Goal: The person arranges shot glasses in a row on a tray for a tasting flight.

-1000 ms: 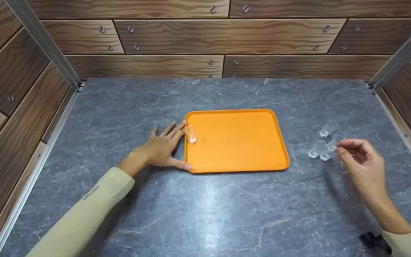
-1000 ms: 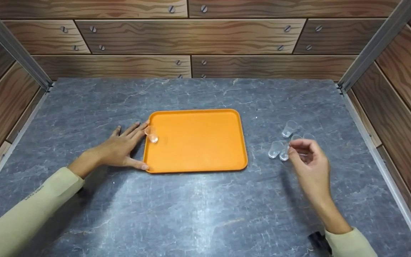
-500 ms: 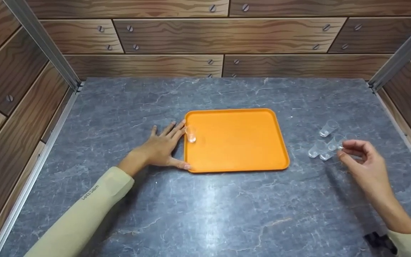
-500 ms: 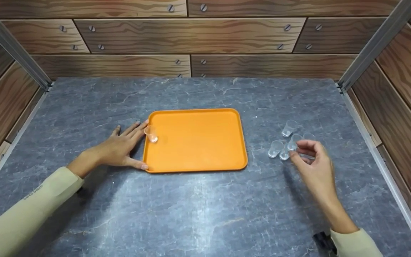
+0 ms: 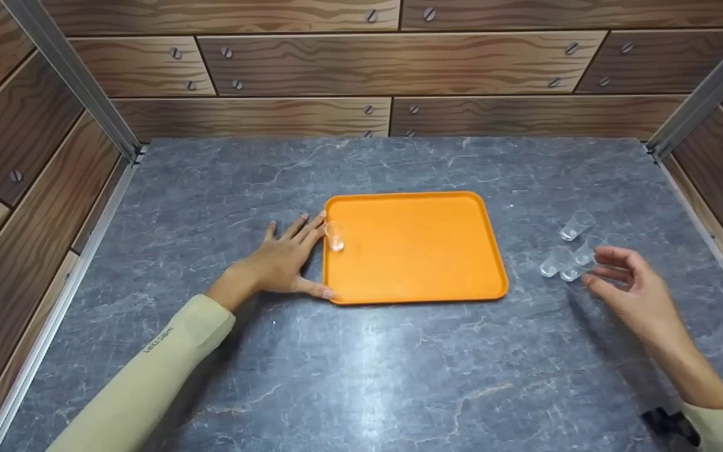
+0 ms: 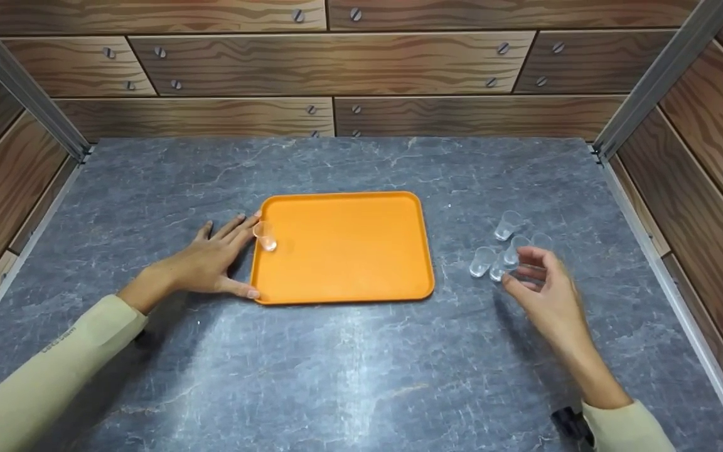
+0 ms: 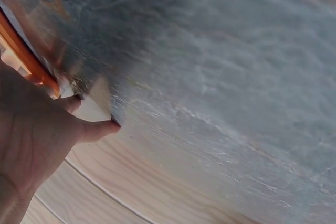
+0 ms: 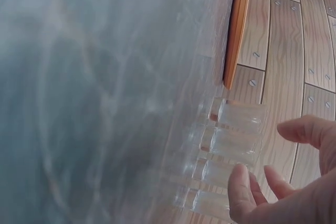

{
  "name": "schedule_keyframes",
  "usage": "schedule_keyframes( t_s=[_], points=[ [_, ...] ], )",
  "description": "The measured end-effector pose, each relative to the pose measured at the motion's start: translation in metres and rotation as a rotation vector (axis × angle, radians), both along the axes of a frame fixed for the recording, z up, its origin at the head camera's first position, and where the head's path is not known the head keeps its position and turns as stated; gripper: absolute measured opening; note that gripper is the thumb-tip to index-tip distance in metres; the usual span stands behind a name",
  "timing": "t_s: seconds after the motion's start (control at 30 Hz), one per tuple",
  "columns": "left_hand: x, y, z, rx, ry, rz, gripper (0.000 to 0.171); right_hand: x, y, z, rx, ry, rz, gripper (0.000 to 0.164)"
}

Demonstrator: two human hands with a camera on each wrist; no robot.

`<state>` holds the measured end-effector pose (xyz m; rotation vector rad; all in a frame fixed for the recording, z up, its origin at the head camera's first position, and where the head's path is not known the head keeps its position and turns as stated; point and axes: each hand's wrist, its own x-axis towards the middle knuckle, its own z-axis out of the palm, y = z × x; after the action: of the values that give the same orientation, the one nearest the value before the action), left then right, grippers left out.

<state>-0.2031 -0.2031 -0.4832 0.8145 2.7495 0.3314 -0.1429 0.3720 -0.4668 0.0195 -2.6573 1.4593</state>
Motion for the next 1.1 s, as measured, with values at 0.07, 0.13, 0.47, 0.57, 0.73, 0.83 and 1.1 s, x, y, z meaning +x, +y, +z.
schedule_keyframes(
  t_s=[0.07,0.13,0.47,0.57,0.73,0.83,1.1],
  points=[
    [-0.001,-0.001,0.000,0.000,-0.005,0.002,0.133,-0.001,0.001,0.000,0.010,-0.025,0.034,0.057],
    [-0.001,-0.001,0.000,0.002,-0.009,0.005,0.133,-0.003,0.001,0.000,0.013,-0.041,0.066,0.061],
    [-0.002,0.002,0.002,-0.008,-0.009,-0.002,0.135,-0.009,0.006,-0.001,0.041,-0.062,0.145,0.062],
    [-0.004,0.004,0.004,-0.018,-0.016,-0.001,0.136,-0.009,0.006,-0.002,0.063,-0.080,0.154,0.061],
    [-0.005,0.003,0.004,-0.029,-0.023,-0.001,0.137,-0.011,0.007,-0.003,0.053,-0.110,0.158,0.056],
    [-0.006,0.002,0.003,-0.025,-0.019,-0.004,0.137,-0.011,0.008,-0.003,0.037,-0.133,0.165,0.053],
    [-0.006,0.001,0.003,-0.028,-0.018,-0.006,0.136,-0.014,0.011,-0.004,0.041,-0.173,0.169,0.049]
  ],
)
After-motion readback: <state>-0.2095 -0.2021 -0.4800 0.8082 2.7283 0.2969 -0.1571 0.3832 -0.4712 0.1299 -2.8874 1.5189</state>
